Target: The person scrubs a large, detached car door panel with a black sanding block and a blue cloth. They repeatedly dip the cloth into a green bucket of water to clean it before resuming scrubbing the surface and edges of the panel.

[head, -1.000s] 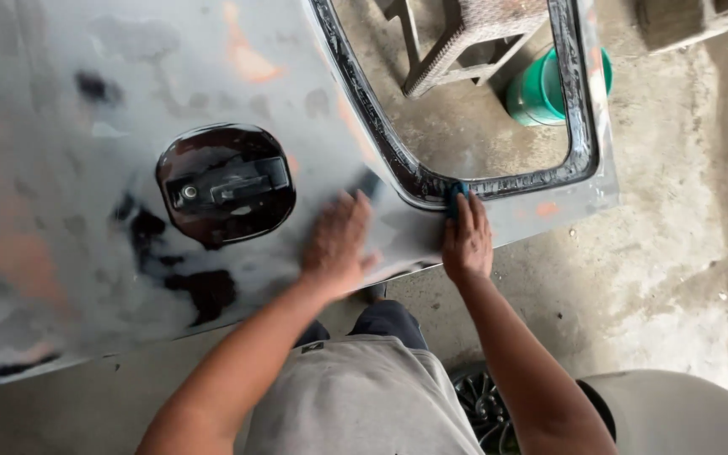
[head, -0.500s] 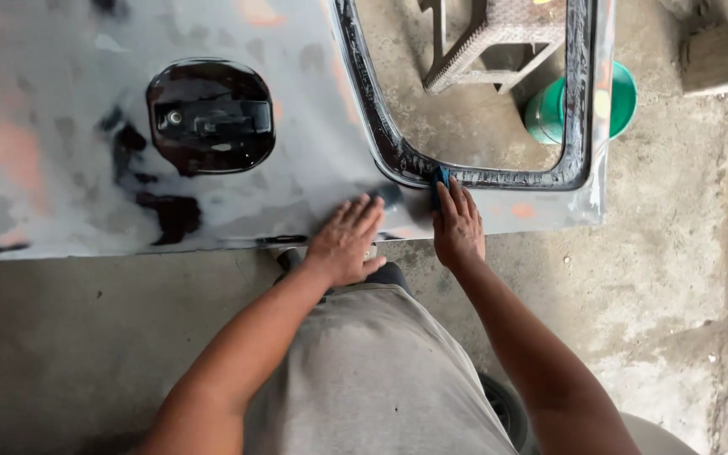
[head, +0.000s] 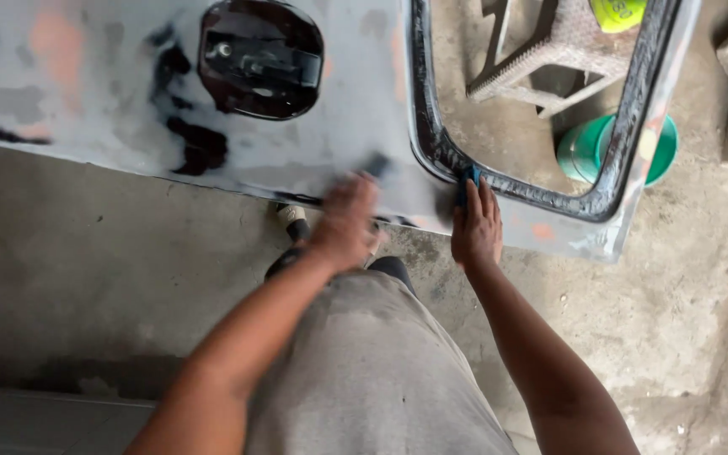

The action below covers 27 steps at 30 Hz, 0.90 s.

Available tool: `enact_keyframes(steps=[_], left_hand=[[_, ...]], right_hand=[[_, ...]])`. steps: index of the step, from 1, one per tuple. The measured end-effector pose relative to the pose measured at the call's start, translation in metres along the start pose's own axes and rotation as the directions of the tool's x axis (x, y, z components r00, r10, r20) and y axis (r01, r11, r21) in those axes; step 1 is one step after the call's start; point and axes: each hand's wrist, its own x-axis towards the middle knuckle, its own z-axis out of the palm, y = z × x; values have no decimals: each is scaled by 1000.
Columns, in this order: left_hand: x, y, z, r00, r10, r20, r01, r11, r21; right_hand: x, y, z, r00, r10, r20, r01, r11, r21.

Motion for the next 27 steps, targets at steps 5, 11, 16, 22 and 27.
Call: enact_keyframes(steps=[5,11,16,22,27], left_hand=[[14,-31,83,895,399,-202,-384,917,109],[-27,-136,31,824,-293,-485,330,944,-11],[-26,-82,48,811,-239,-534,274,962,-13],[-16,-32,38,936,322,-142,-315,946,69],[1,-124,14,737,-434,-518,379,900,-214]], right_hand=[[-2,-3,2,999,-14,-37,14,1000,17],[0,9,13,998,-19,-58,18,1000,-16],[-2,3,11,997,-10,-81,9,1000,-14],[-4,3,14,990,-45,-133,54,996,65],[-1,-4,13,996,51,-80,-42,993,107]])
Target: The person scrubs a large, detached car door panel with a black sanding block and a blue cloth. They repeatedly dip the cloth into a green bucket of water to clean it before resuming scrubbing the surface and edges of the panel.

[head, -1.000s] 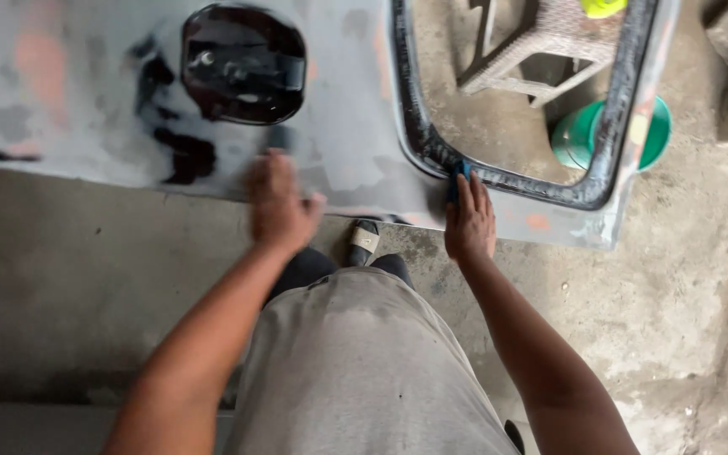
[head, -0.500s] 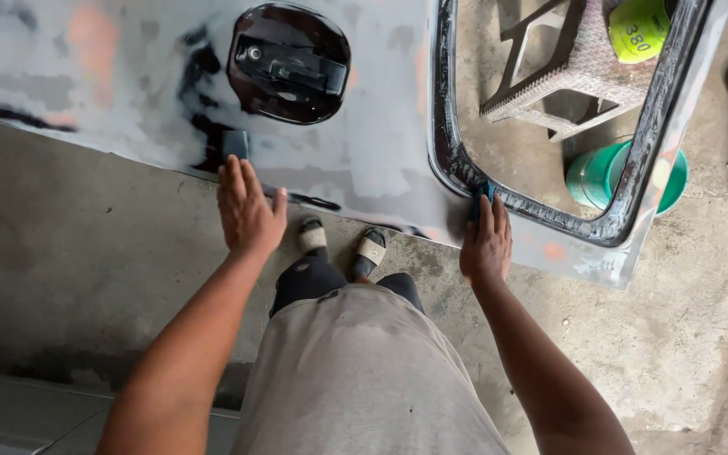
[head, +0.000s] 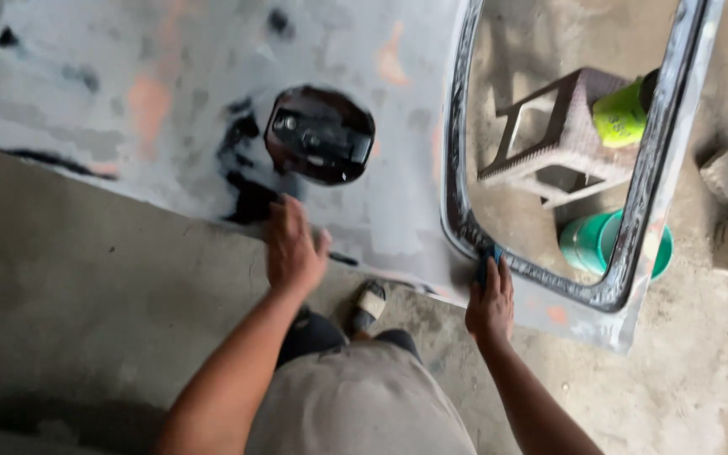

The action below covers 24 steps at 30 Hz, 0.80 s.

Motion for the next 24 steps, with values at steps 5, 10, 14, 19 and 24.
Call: enact_keyframes(steps=[5,10,14,19,24], left_hand=[[-4,37,-32,986,48,157,-37,996,-75],[13,-15,-37,830,502,243,-513,858,-19],[48,-89,-43,965,192,181,-219,965,146],[55,-111,-61,979,203,18,-204,972,115],[78,-158,-71,670,695,262,-732,677,76]], right_hand=[[-1,-51,17,999,-30,26,29,999,40],[12,-101,47,984,-180,13,180,984,10],[19,-108,54,987,-162,-16,161,986,-50],[31,-137,91,971,-156,-180,151,988,-41],[44,-227,105,978,-84,-192,83,996,-15]])
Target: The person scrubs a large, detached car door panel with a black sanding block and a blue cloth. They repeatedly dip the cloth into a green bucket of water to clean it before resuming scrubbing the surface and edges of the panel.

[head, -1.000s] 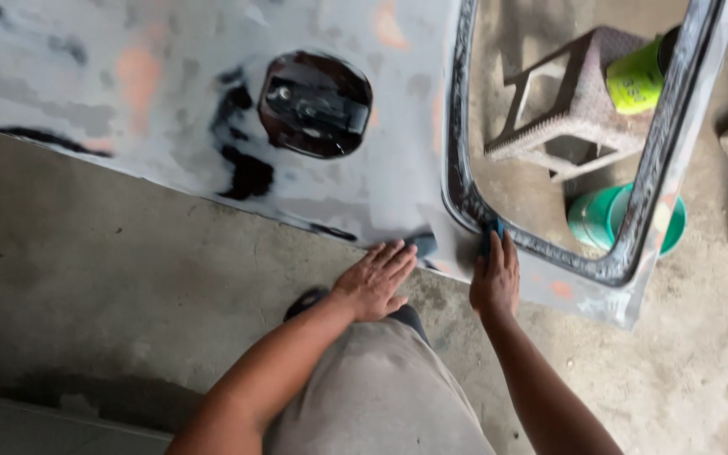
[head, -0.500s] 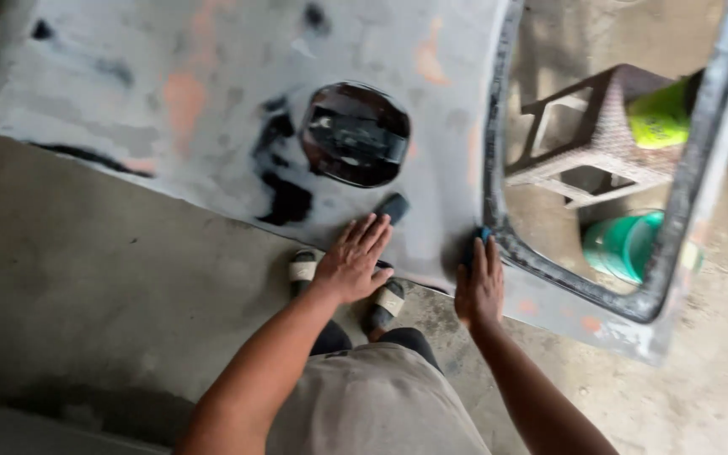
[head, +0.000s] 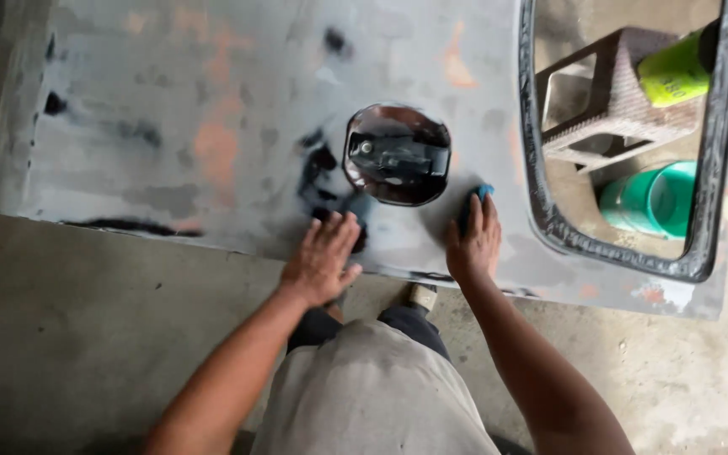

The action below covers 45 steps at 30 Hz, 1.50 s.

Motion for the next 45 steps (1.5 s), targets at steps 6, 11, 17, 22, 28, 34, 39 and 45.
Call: enact_keyframes(steps=[6,11,17,22,28,34,39,45], left_hand=[[-12,-78,-43,904,-411,-115,410,911,-32],[-4,-53,-21,947,-289,-143,280,957,-82],[31,-29,-22,994,-36,-102,14,977,-212],[80,-2,-40,996,-65,-56,55,985,-163],[138,64,-37,953,-241,185,260,961,-91],[155,69,-52,901,-232,366,259,966,-26],[122,35,1,970,-243,-26,245,967,77],[152,88,22,963,-262,61,269,946,-180]], right_hand=[[-26,-70,38,991,-130,11,128,987,102],[-41,-88,14,882,-432,188,440,898,-4],[-40,-37,-21,982,-42,186,70,986,-149],[-41,-19,-39,983,85,160,-62,988,-142],[-39,-10,-43,988,42,145,-23,990,-136],[-19,13,-64,949,-124,288,152,985,-77],[-14,22,-81,894,-257,368,283,959,-16],[-9,30,-83,865,-313,393,329,944,27]])
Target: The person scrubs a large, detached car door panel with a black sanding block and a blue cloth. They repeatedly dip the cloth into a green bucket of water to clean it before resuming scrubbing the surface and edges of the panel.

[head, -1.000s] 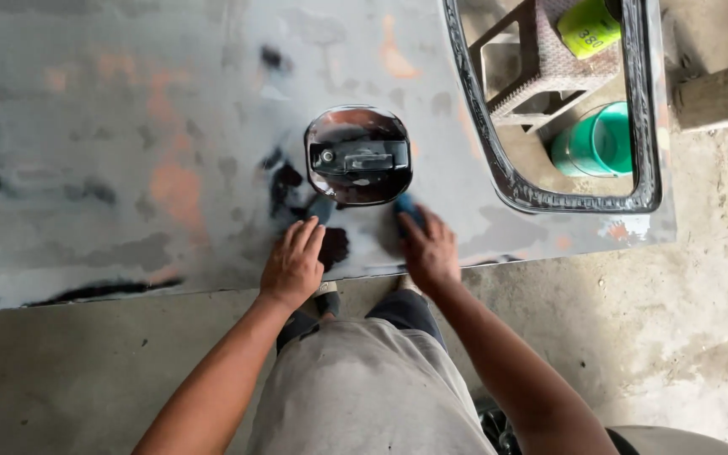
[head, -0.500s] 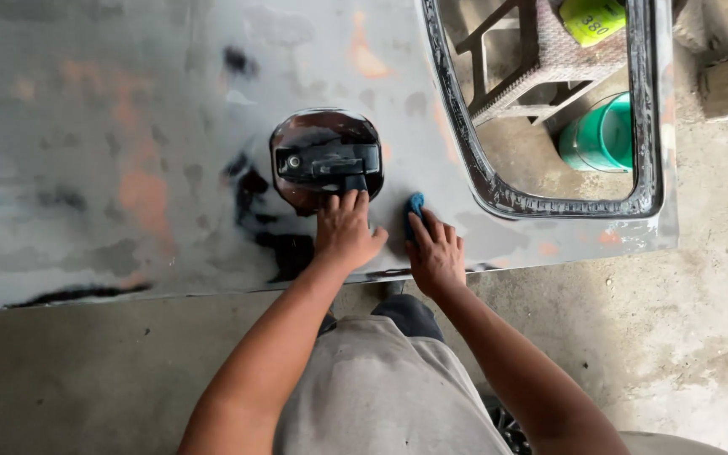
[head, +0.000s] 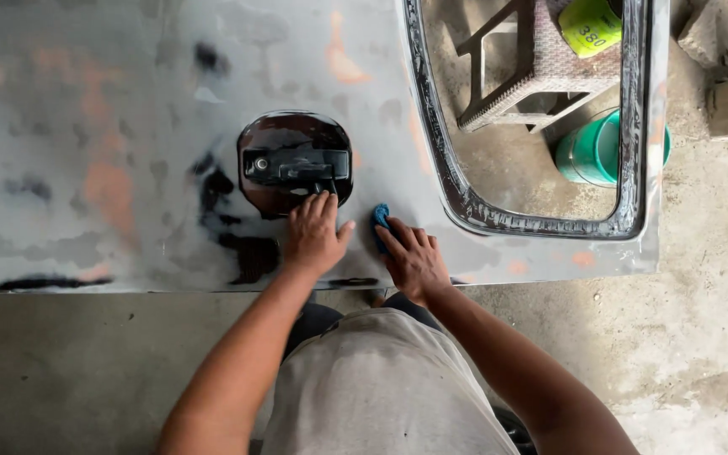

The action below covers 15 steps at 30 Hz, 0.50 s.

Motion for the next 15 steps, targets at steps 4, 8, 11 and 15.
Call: enact_keyframes(steps=[4,8,11,15], left_hand=[[-6,-50,-37,983,115,140,-137,978,159],[-7,-49,-32,997,-33,75,9,956,295],[0,-4,-13,998,-59,35,48,966,253],[-3,23,-19,999,-14,-40,15,999,31]], right_hand=[[3,4,-1,1000,-29,8,28,1000,12],[2,6,2,1000,-17,-1,17,1000,26],[4,5,1,1000,-8,-2,8,1000,24],[-1,3,-1,1000,-15,-8,15,1000,19]])
